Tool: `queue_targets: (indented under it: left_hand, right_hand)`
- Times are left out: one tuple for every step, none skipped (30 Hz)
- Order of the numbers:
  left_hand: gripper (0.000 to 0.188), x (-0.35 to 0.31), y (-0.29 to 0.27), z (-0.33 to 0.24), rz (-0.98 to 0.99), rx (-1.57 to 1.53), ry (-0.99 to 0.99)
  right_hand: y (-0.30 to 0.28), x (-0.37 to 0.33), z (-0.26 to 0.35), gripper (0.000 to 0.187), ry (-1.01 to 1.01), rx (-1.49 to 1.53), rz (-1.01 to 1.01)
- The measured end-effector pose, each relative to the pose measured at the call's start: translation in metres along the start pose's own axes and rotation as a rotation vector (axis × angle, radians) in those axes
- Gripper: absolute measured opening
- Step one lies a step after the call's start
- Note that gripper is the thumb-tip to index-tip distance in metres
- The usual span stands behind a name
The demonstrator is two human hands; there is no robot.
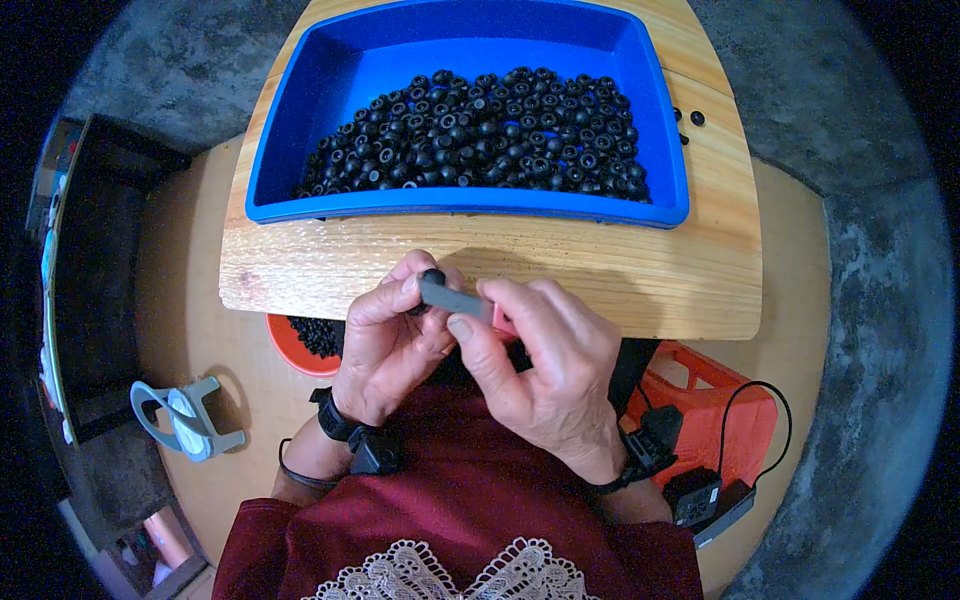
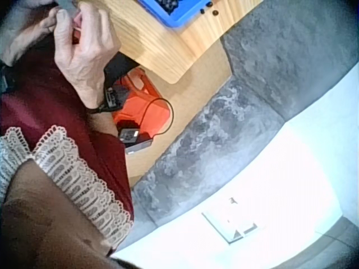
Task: Shaving or deburring excess plastic from black molded rings using a craft knife.
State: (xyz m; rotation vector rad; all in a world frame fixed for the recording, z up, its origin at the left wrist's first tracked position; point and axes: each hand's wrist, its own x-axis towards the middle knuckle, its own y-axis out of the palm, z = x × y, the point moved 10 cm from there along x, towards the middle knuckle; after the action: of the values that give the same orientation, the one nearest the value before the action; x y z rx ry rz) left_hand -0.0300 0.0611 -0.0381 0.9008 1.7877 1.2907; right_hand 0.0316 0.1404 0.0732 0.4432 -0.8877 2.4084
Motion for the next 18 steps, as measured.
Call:
queue_targets:
  left_hand:
    - [0.01, -0.0002, 0.0004, -0.0001, 0.014, 0.003, -0.005]
    - [0.01, -0.0001, 0.0018, 0.0002, 0.029, 0.006, -0.013]
    - [0.01, 0.0, 0.0026, 0.0001, 0.029, 0.007, -0.014]
    - [0.011, 0.0, 0.0042, 0.0, 0.031, 0.001, -0.014]
    - [0.011, -0.0002, 0.0054, -0.0002, 0.034, -0.006, -0.015]
    - [0.011, -0.0004, 0.0051, -0.0005, 0.033, -0.005, -0.015]
    - [0.011, -0.0007, 0.005, -0.0004, 0.041, -0.013, -0.021]
    - [0.011, -0.001, 0.005, 0.0, 0.048, -0.021, -0.025]
    - [0.011, -0.0011, 0.0048, 0.0001, 0.047, -0.02, -0.024]
    - [0.011, -0.001, 0.005, 0.0003, 0.048, -0.019, -0.022]
    - [0.011, -0.0009, 0.0051, 0.0005, 0.05, -0.017, -0.021]
    - [0.011, -0.0007, 0.0045, 0.0005, 0.049, -0.018, -0.021]
    - [0.011, -0.0004, 0.0043, 0.0003, 0.055, -0.015, -0.019]
    - [0.011, -0.0004, 0.0045, -0.0001, 0.061, -0.012, -0.017]
    - [0.011, -0.0006, 0.0045, -0.0004, 0.061, -0.012, -0.017]
    - [0.011, -0.0009, 0.0039, -0.0007, 0.054, -0.008, -0.017]
    - [0.011, -0.0009, 0.0033, -0.0007, 0.047, -0.003, -0.018]
    - [0.011, -0.0009, 0.0033, -0.0006, 0.047, -0.004, -0.019]
  right_hand:
    - [0.0023, -0.0011, 0.0035, 0.019, -0.038, -0.041, 0.006]
    - [0.0036, -0.0011, 0.0037, 0.019, -0.037, -0.041, 0.005]
    - [0.0038, -0.0009, 0.0066, 0.019, -0.064, -0.068, -0.009]
    - [0.0035, -0.0008, 0.0094, 0.018, -0.09, -0.094, -0.024]
    - [0.0032, -0.0002, 0.0099, 0.018, -0.09, -0.093, -0.024]
    - [0.0035, 0.0006, 0.011, 0.018, -0.093, -0.105, -0.018]
    - [0.0041, 0.001, 0.0117, 0.018, -0.096, -0.116, -0.012]
    - [0.0042, 0.0009, 0.0113, 0.018, -0.096, -0.114, -0.012]
    - [0.0042, 0.0006, 0.0113, 0.018, -0.101, -0.117, -0.012]
    - [0.0043, 0.0003, 0.0115, 0.018, -0.106, -0.12, -0.011]
    - [0.0043, 0.0004, 0.0117, 0.018, -0.106, -0.12, -0.011]
    - [0.0048, 0.0007, 0.0117, 0.018, -0.101, -0.118, -0.003]
    - [0.0054, 0.0007, 0.0113, 0.018, -0.096, -0.116, 0.004]
    - [0.0057, 0.0007, 0.0111, 0.018, -0.096, -0.116, 0.005]
    - [0.0056, 0.0006, 0.0109, 0.017, -0.1, -0.107, 0.002]
    - [0.0056, 0.0005, 0.011, 0.017, -0.103, -0.099, -0.002]
    - [0.0057, 0.0006, 0.011, 0.017, -0.103, -0.099, -0.001]
    - [0.0058, 0.0007, 0.0109, 0.017, -0.102, -0.097, -0.001]
